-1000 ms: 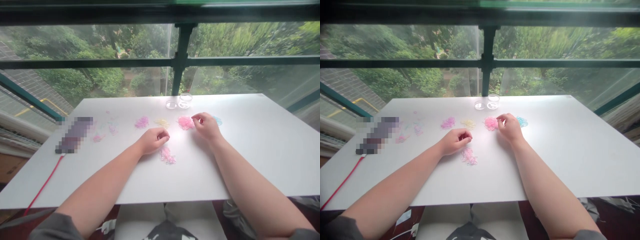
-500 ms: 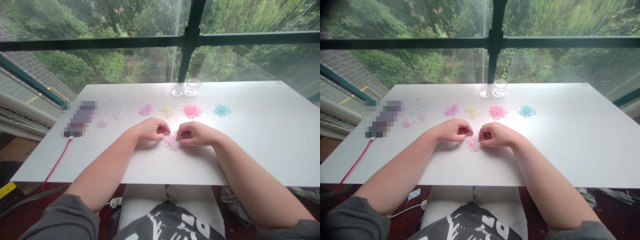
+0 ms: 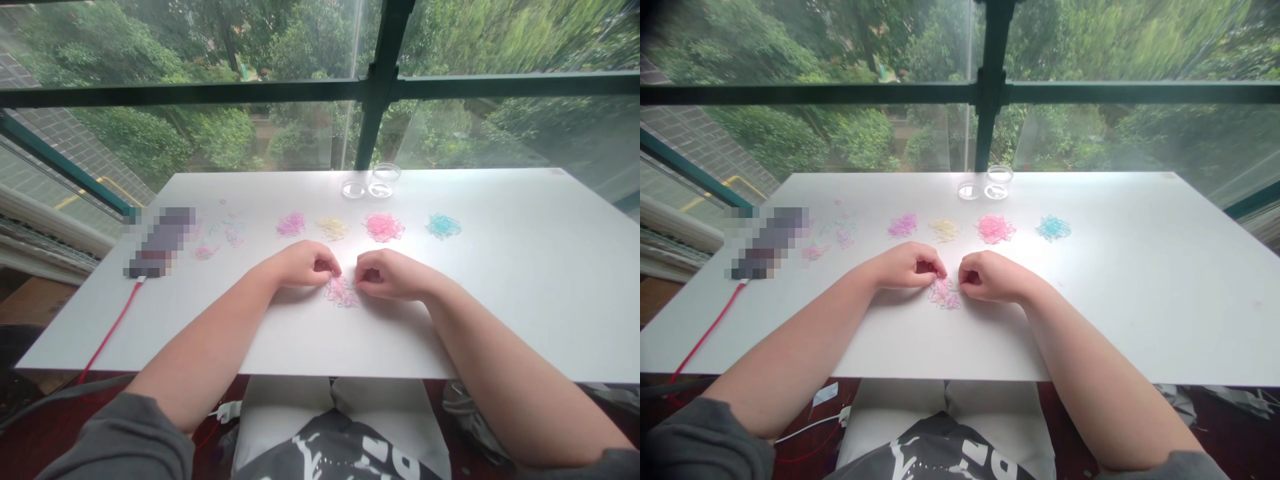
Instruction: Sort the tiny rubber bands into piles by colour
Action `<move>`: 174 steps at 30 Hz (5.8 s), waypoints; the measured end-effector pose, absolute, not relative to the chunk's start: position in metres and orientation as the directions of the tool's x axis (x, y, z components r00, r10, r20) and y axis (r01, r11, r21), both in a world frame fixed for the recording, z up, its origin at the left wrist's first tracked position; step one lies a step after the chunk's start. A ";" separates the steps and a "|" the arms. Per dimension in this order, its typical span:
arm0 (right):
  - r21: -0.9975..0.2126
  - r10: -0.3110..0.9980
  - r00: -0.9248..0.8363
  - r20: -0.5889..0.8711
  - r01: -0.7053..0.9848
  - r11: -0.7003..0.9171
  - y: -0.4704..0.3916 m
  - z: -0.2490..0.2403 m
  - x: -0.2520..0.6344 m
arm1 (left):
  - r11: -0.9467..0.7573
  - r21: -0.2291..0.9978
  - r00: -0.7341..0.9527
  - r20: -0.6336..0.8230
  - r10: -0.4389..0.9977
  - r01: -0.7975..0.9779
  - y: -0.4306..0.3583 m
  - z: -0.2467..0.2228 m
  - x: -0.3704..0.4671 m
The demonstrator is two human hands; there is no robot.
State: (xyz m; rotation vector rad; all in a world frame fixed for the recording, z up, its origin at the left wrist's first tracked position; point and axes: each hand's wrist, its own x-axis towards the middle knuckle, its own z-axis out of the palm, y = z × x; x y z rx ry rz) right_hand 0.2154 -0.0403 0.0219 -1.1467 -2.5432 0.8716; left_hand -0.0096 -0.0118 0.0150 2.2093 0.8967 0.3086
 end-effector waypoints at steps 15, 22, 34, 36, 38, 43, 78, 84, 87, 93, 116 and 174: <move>-0.694 0.822 -0.570 0.007 0.589 0.414 -0.038 0.019 0.213 | -0.504 0.715 0.656 0.083 0.750 0.485 -0.014 0.010 -0.002; -0.643 0.841 -0.539 0.041 0.630 0.436 -0.038 0.014 0.210 | -0.463 0.765 0.607 0.121 0.785 0.447 -0.017 0.007 0.002; -0.660 0.839 -0.540 0.066 0.607 0.443 -0.038 0.014 0.206 | -0.460 0.747 0.588 0.115 0.800 0.480 -0.017 0.007 0.003; -0.663 0.833 -0.550 0.065 0.600 0.447 -0.038 0.014 0.206 | -0.459 0.747 0.588 0.113 0.801 0.481 -0.017 0.008 0.003; -0.663 0.829 -0.555 0.063 0.598 0.451 -0.038 0.013 0.206 | -0.461 0.745 0.591 0.112 0.799 0.482 -0.018 0.008 0.004; -0.664 0.831 -0.553 0.064 0.598 0.449 -0.037 0.013 0.207 | -0.462 0.745 0.589 0.115 0.800 0.482 -0.018 0.009 0.004; -0.665 0.831 -0.554 0.050 0.603 0.441 -0.037 0.012 0.207 | -0.523 0.732 0.590 0.207 0.781 0.437 -0.017 0.005 0.005; -0.660 0.834 -0.548 0.066 0.603 0.449 -0.037 0.012 0.207 | -0.506 0.742 0.581 0.195 0.790 0.440 -0.017 0.004 0.005; -0.664 0.833 -0.549 0.065 0.600 0.447 -0.037 0.012 0.207 | -0.500 0.744 0.581 0.187 0.792 0.443 -0.017 0.004 0.005; -0.681 0.832 -0.551 0.067 0.584 0.442 -0.037 0.012 0.206 | -0.481 0.753 0.570 0.174 0.803 0.448 -0.018 0.005 0.005; -0.748 0.875 -0.463 0.142 0.529 0.401 -0.038 0.010 0.203 | -0.466 0.758 0.542 0.178 0.821 0.456 -0.020 0.004 0.005; -0.759 0.917 -0.237 0.321 0.515 0.398 -0.037 0.004 0.194 | -0.595 0.698 0.626 0.267 0.733 0.398 -0.035 0.012 0.017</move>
